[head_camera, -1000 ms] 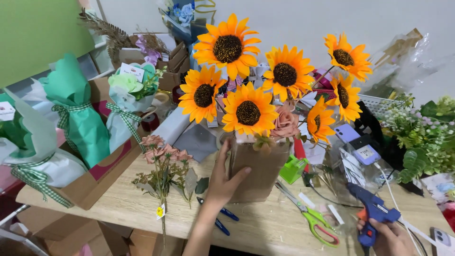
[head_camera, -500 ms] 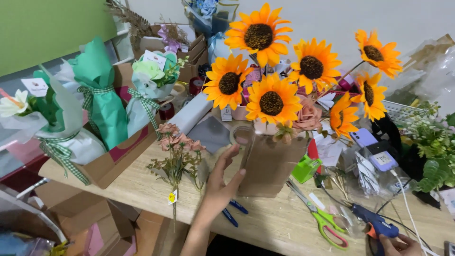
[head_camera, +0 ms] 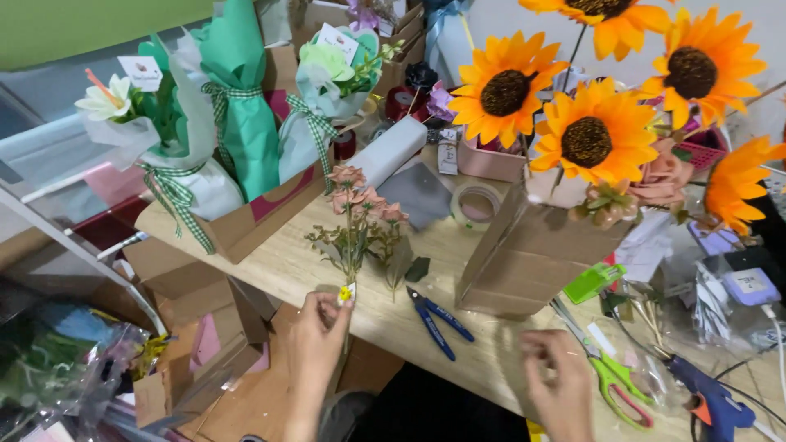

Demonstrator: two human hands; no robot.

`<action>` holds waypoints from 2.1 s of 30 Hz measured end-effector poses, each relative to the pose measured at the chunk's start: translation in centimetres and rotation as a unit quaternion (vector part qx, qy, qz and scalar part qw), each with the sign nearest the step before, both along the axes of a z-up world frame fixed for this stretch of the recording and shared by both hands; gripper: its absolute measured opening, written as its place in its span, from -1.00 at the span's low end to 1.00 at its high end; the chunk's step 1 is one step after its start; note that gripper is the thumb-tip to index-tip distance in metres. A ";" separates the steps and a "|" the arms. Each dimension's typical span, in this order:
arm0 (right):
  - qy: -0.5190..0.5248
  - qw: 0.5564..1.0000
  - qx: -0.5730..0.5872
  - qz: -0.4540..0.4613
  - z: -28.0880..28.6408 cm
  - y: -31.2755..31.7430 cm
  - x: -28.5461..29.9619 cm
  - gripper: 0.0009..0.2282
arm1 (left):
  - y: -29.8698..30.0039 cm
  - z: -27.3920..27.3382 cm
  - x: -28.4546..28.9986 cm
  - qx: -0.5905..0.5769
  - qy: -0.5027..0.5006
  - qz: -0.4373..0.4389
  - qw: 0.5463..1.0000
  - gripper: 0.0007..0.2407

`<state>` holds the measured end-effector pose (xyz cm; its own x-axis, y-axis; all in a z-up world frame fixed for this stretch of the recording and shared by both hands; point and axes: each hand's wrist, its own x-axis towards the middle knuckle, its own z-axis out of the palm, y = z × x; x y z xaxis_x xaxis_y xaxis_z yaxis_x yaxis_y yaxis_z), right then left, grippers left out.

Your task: The person prepares artificial sunflowers by cutting wooden sticks and attaching them to the flower stems using tape. They then insert the prepared sunflowers into a floral foam block inside a cardboard box. Finally, they cut a bunch of artificial roses and add them to the arrangement.

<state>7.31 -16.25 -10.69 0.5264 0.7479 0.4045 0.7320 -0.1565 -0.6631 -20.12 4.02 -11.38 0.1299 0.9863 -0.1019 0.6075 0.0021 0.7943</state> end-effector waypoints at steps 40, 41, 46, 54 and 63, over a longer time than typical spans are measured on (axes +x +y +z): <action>0.090 0.947 -0.263 0.164 -0.4 15.6 -10.5 -0.74 | 11.4 1.4 1.2 -0.041 0.054 -0.167 0.984 -0.86; 0.079 0.948 -0.259 0.169 -0.5 15.6 -10.4 -0.81 | 11.3 1.9 1.0 -0.044 0.030 -0.188 0.981 -0.87; 0.088 0.942 -0.266 0.182 1.3 15.9 -10.6 -0.96 | 11.3 3.1 0.2 -0.048 0.030 -0.262 0.963 -0.83; 0.372 0.892 -0.220 0.135 2.4 16.2 -10.4 -0.88 | 10.4 2.9 0.1 0.068 -0.071 -0.285 0.953 -0.81; 0.007 0.950 -0.218 0.225 0.9 14.4 -9.9 -0.93 | 8.6 4.9 -0.2 0.126 -0.103 -0.290 0.943 -0.87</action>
<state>-2.59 -1.85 -9.75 0.1165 0.9932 -0.0005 0.7808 -0.0920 -0.6179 -20.37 12.60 -6.48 0.6462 0.7330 0.2125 0.2806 -0.4872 0.8270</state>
